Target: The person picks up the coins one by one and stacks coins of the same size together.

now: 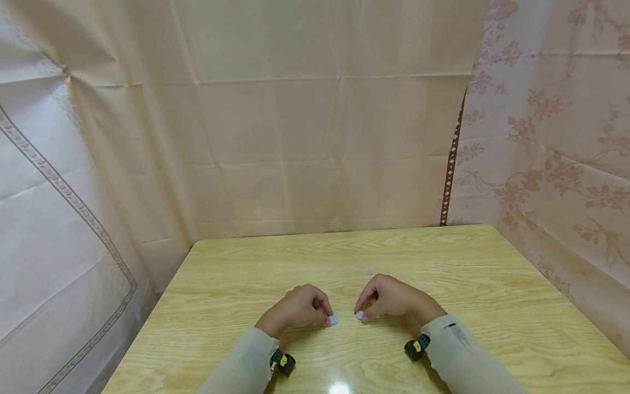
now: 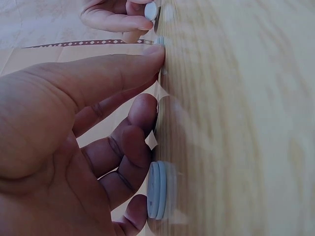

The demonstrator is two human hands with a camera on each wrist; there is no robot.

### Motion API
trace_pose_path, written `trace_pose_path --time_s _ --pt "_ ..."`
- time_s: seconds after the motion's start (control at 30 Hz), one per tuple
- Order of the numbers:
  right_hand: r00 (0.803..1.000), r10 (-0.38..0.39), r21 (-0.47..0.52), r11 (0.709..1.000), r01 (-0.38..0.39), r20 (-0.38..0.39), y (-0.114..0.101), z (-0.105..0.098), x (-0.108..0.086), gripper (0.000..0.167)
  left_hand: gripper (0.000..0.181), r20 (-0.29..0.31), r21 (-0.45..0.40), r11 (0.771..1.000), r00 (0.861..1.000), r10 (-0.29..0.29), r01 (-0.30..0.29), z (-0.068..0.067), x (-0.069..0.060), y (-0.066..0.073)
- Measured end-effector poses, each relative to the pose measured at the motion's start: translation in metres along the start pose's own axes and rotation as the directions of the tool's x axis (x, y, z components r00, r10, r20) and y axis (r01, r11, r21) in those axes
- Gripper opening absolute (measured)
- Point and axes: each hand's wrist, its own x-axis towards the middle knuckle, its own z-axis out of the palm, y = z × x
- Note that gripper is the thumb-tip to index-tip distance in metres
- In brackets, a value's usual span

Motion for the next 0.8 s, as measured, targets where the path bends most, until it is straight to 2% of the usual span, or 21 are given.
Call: trace_pose_path --time_s 0.8 --pt "1.000 0.020 0.014 1.000 -0.020 0.015 0.0030 0.0009 -0.0012 0.012 0.011 0.002 0.030 1.000 1.000 -0.003 0.003 0.0004 0.0001 0.0000"
